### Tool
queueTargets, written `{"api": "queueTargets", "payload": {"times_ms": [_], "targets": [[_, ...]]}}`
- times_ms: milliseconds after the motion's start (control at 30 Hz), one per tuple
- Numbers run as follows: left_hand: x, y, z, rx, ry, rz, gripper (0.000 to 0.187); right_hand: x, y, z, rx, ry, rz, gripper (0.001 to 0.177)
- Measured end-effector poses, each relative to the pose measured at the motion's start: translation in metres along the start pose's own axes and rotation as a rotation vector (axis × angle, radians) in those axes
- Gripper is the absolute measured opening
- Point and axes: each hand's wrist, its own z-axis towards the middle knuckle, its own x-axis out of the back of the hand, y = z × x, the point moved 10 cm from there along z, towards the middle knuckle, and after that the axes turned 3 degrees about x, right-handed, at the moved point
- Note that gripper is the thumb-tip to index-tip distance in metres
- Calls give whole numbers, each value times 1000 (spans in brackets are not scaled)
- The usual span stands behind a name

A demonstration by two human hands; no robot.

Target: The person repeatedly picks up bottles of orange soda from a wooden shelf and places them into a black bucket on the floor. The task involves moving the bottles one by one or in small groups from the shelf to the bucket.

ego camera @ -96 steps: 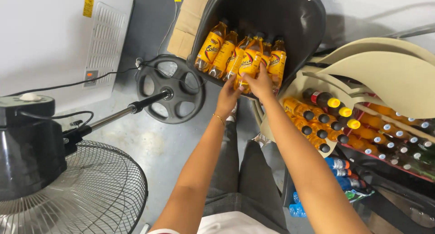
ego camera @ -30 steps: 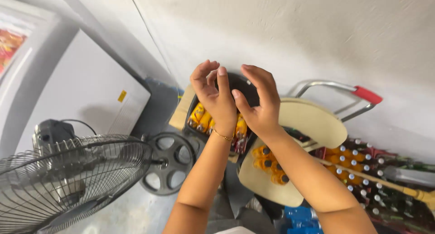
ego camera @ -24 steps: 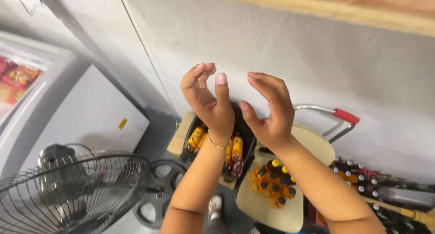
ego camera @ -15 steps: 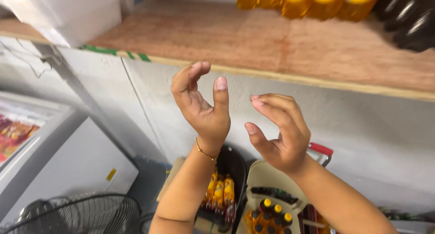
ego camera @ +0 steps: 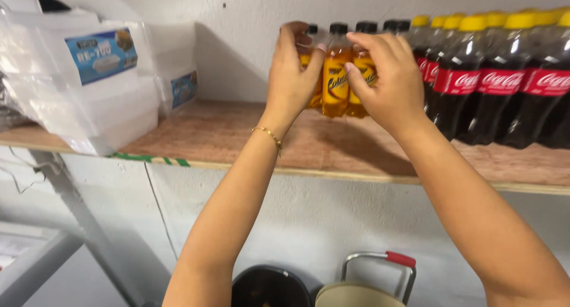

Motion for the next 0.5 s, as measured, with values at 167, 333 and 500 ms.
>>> {"api": "queueTargets", "payload": {"times_ms": [167, 333, 500], "targets": [[-56, -66, 42, 68, -57, 147, 51, -50, 75, 13, -48, -101, -168, 38], [-123, -168, 63, 299, -223, 283, 59, -96, 129, 18, -168, -223, -216, 37], [-173, -214, 30, 446, -414, 164, 73, -136, 169, 0, -363, -503, -295, 54]]}}
